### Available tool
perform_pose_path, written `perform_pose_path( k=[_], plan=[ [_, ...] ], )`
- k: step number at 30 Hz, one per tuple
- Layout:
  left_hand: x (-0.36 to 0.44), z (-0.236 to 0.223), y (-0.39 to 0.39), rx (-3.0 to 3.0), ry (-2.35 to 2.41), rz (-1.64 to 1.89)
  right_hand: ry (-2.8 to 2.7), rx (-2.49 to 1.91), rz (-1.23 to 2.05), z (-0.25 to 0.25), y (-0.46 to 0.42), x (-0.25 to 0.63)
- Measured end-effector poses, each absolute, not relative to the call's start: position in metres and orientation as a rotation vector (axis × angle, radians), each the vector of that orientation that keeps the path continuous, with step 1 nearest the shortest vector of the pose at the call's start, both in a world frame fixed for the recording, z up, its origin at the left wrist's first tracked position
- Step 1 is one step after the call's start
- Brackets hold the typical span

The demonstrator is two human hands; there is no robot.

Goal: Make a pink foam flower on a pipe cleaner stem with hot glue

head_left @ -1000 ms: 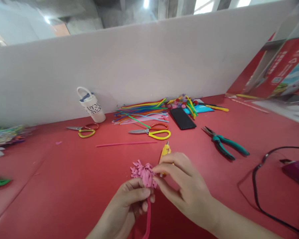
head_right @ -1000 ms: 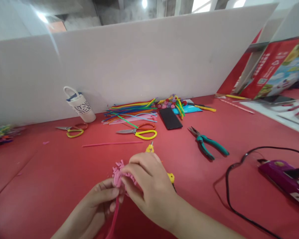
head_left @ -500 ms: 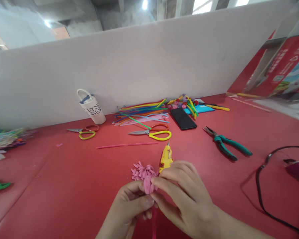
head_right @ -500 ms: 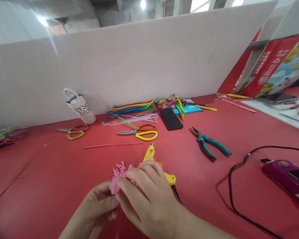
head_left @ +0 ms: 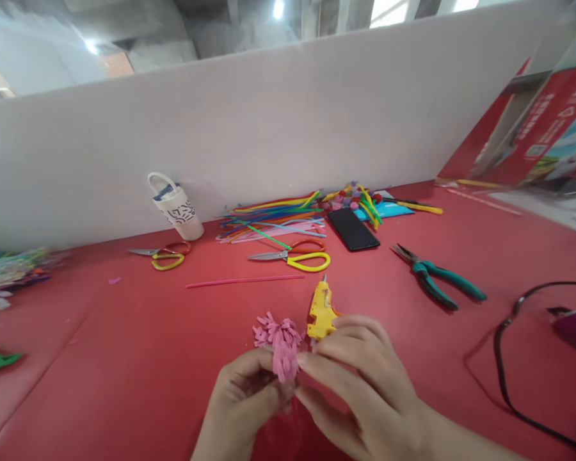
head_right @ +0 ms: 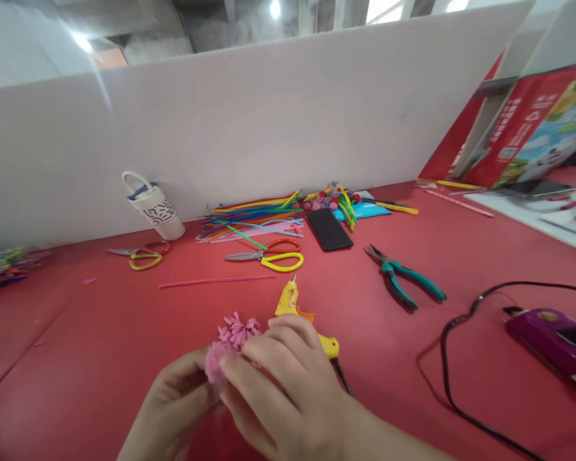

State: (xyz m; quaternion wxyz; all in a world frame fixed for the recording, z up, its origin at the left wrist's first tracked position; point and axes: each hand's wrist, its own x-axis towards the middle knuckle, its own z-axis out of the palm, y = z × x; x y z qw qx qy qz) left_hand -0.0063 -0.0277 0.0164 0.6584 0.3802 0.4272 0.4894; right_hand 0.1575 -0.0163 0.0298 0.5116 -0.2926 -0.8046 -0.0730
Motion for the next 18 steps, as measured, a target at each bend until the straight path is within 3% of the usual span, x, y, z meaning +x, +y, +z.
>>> perform_pose_path(
  k=[9,18],
  plan=[
    [-0.02,0.014,-0.028,1.891,0.836,1.41,-1.854,-0.554,-0.31,0.033,-0.02,0.157],
    [-0.005,0.032,-0.04,1.635,1.108,1.459,-1.857,-0.603,-0.364,0.035,-0.024,0.152]
  ],
)
